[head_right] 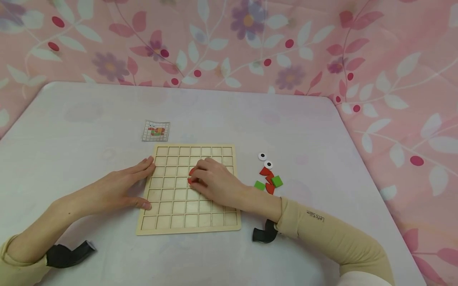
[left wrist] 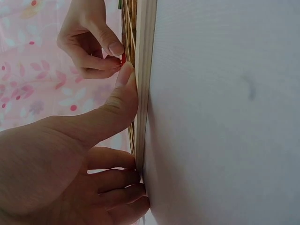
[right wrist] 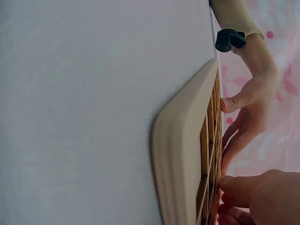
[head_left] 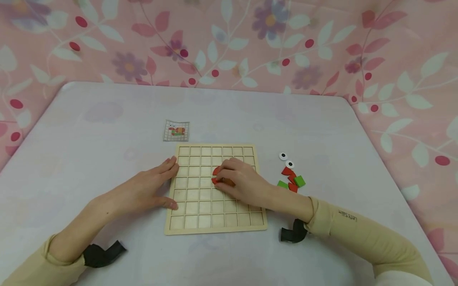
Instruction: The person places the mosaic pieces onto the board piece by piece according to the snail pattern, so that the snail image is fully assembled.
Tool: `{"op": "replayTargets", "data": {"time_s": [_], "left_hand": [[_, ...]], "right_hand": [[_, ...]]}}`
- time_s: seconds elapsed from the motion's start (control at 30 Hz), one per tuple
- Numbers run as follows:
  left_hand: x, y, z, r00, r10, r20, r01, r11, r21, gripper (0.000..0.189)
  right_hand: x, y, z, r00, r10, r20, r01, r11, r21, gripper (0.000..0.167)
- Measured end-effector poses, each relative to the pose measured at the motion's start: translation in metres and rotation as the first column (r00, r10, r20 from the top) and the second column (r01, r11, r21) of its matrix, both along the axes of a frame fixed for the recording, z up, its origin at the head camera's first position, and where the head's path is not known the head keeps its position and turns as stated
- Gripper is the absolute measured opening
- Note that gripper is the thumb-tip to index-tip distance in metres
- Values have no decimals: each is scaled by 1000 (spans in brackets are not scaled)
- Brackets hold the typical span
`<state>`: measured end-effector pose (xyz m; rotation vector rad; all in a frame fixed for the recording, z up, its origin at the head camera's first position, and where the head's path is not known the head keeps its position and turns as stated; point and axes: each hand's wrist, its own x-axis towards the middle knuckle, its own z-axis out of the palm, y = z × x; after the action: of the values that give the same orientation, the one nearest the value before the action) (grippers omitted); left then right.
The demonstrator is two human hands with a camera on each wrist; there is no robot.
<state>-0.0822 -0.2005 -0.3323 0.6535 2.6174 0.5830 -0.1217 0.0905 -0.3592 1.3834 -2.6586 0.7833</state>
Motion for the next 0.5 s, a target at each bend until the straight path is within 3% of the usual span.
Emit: {"op": "replayTargets", "data": {"time_s": [0.2,0.5], "left_hand": [[0,0,-1,1000,-6,-10,6,1000,-3,108],[1,-1,-1,1000,-5,-12,5,1000,15,107]], "right_hand": [[-1,0,0,1000,-28,10,28,1000,5,7],[-2,8,-1,1000,-10,26,11,999,-37,13]]}}
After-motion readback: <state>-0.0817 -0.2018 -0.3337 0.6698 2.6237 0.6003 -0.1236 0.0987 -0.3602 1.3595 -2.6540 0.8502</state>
